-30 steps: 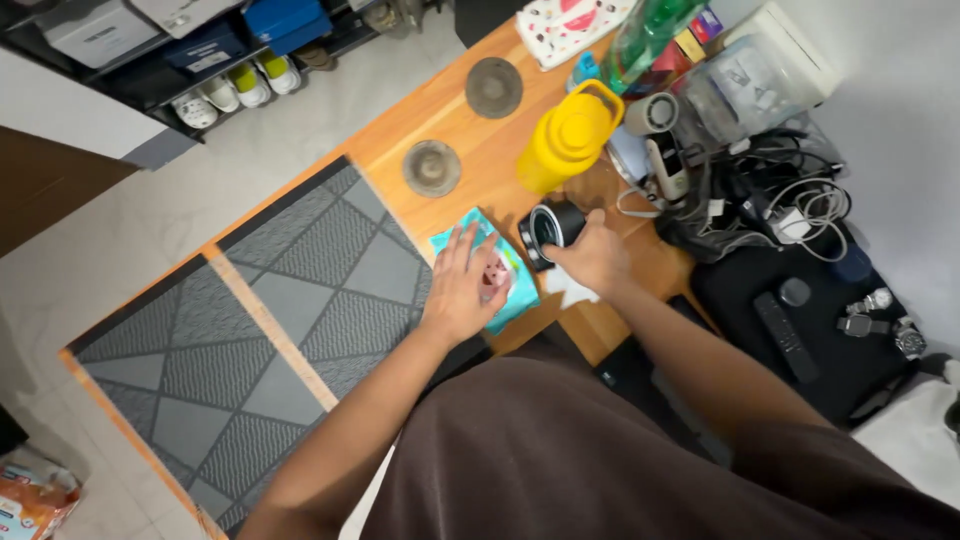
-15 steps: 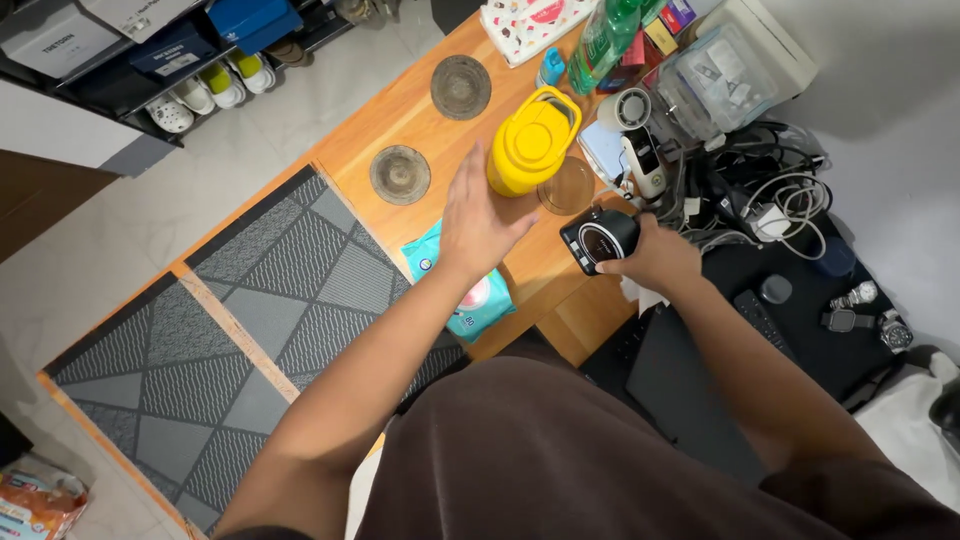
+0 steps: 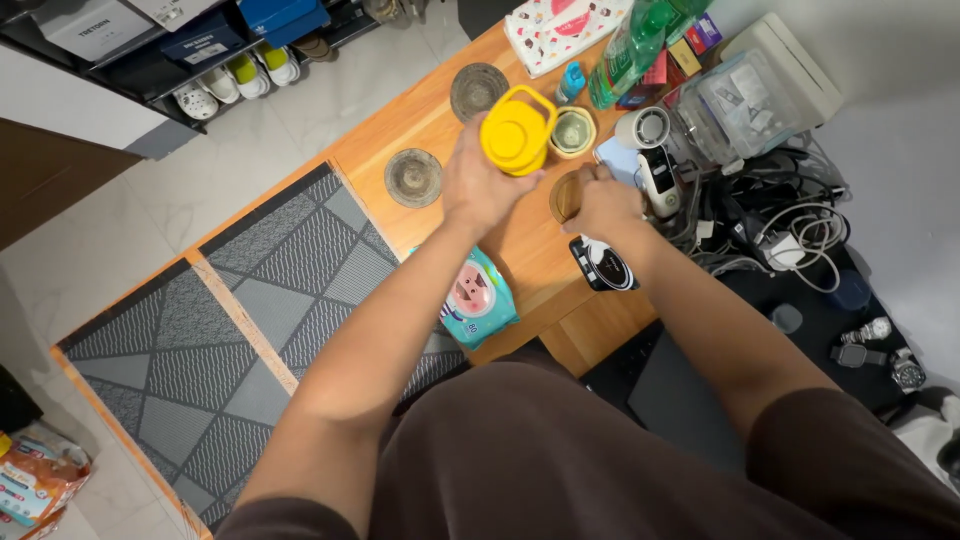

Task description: Cleaning placemats and desk items with wet wipes.

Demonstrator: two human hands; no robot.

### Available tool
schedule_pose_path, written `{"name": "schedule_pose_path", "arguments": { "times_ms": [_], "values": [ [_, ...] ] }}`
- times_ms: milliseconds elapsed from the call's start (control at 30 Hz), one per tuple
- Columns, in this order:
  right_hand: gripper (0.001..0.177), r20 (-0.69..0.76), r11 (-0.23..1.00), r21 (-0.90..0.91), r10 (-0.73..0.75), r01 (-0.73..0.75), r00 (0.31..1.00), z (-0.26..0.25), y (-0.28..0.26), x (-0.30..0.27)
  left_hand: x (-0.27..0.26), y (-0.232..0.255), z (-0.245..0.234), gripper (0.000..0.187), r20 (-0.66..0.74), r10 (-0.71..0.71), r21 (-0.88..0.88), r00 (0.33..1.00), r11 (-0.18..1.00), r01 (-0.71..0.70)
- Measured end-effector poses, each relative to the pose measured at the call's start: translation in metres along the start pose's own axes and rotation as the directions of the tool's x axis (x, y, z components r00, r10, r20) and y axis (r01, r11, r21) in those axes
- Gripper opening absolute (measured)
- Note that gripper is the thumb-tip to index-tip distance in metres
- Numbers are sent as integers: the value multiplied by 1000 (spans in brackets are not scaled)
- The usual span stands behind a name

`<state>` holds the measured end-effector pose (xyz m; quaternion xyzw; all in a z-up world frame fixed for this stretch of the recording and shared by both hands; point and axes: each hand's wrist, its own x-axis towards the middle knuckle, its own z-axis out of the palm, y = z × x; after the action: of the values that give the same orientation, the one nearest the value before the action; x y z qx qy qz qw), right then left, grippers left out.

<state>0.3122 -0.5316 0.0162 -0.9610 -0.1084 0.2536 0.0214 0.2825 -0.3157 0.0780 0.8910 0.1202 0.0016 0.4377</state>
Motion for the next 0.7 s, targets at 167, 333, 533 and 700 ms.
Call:
{"name": "schedule_pose_path", "arguments": {
  "times_ms": [167,333,533,700],
  "values": [
    [127,210,971,-220,137,-89,968,7,-19,15,8,-25,-24,104,-57,59,-11,997,998,-59],
    [113,137,959,-280,5,34,991,34,-27,20,11,-23,-45,103,-5,74,-38,997,996,-75],
    [103,177,965,-260,35,13,984,-2,-51,6,13,-29,-49,109,27,136,-139,990,982,-131],
    [55,-82,999,-19,47,-49,996,4,-3,48,-16,-42,-40,114,-233,154,61,960,988,-144]
  ]
}}
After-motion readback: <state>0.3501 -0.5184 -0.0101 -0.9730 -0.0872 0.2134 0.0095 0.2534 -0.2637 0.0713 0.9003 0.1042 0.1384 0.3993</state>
